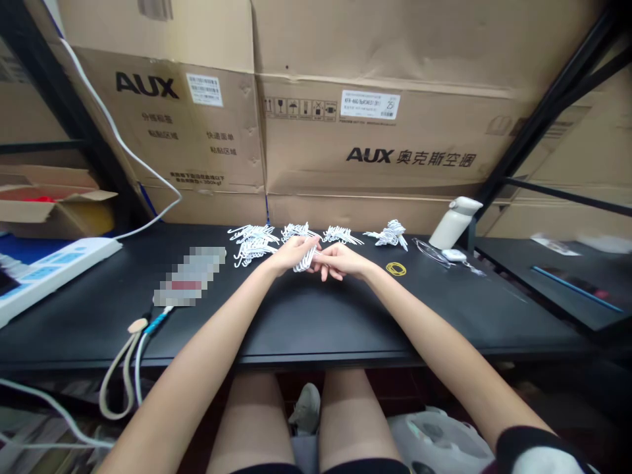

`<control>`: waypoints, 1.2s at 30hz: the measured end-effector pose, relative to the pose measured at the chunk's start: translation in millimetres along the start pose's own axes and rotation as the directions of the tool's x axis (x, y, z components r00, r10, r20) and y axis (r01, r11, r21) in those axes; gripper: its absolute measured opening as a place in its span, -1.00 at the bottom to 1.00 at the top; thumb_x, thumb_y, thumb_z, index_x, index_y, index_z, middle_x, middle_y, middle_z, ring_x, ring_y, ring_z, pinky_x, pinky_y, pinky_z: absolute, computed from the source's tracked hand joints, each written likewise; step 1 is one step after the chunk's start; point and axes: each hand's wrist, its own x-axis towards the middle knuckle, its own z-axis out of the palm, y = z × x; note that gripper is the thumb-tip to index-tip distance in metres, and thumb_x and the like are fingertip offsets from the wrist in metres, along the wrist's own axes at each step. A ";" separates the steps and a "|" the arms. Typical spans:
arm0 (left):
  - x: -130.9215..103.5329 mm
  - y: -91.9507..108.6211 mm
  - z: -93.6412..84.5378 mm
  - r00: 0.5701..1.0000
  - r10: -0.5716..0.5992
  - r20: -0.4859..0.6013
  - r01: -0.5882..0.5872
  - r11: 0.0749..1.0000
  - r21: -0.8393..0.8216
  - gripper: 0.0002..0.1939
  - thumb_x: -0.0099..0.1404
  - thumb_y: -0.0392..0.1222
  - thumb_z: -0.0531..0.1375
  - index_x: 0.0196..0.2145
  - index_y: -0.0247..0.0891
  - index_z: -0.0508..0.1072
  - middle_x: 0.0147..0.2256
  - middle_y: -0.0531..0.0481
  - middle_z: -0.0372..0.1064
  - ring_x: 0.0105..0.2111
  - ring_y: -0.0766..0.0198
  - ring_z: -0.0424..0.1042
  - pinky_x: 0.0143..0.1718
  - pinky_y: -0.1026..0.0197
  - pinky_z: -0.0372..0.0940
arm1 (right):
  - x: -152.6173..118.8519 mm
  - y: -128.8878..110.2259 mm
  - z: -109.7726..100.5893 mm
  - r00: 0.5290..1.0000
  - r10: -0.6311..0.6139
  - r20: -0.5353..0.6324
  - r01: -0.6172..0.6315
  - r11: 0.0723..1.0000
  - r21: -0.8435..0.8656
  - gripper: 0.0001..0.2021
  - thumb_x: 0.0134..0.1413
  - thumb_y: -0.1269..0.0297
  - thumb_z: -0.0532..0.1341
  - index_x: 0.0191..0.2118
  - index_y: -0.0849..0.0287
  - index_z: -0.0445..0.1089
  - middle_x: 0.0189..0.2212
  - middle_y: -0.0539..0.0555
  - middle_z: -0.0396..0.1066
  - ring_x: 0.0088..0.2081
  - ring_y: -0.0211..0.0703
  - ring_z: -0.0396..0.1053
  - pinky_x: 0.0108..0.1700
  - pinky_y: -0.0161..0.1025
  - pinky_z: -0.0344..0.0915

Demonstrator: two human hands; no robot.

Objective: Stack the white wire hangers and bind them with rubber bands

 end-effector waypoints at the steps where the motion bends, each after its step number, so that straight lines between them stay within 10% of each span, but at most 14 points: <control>1: 0.4 -0.2 -0.4 1.000 0.004 -0.013 -0.004 1.000 -0.005 -0.61 0.30 0.08 0.12 -0.32 -0.38 0.39 -0.61 -0.04 0.41 -0.62 0.29 0.43 -0.58 0.29 0.35 | 0.8 1.3 -0.4 1.000 -0.005 0.006 0.005 1.000 0.022 -0.55 0.07 -0.05 0.20 -0.45 0.34 0.47 -0.64 0.08 0.47 -0.79 -0.48 0.11 -0.74 -0.46 -0.09; 36: 3.6 -5.5 3.2 0.993 0.103 -0.059 -0.083 0.958 0.275 -0.56 0.35 0.13 -0.01 -0.45 -0.30 0.31 -0.72 0.02 0.32 -0.72 0.31 0.37 -0.70 0.34 0.23 | 2.8 1.6 6.8 0.995 -0.091 -0.032 0.090 0.996 -0.008 -0.53 0.10 -0.03 0.17 -0.49 0.36 0.45 -0.61 0.12 0.49 -0.81 -0.51 0.00 -0.76 -0.44 -0.15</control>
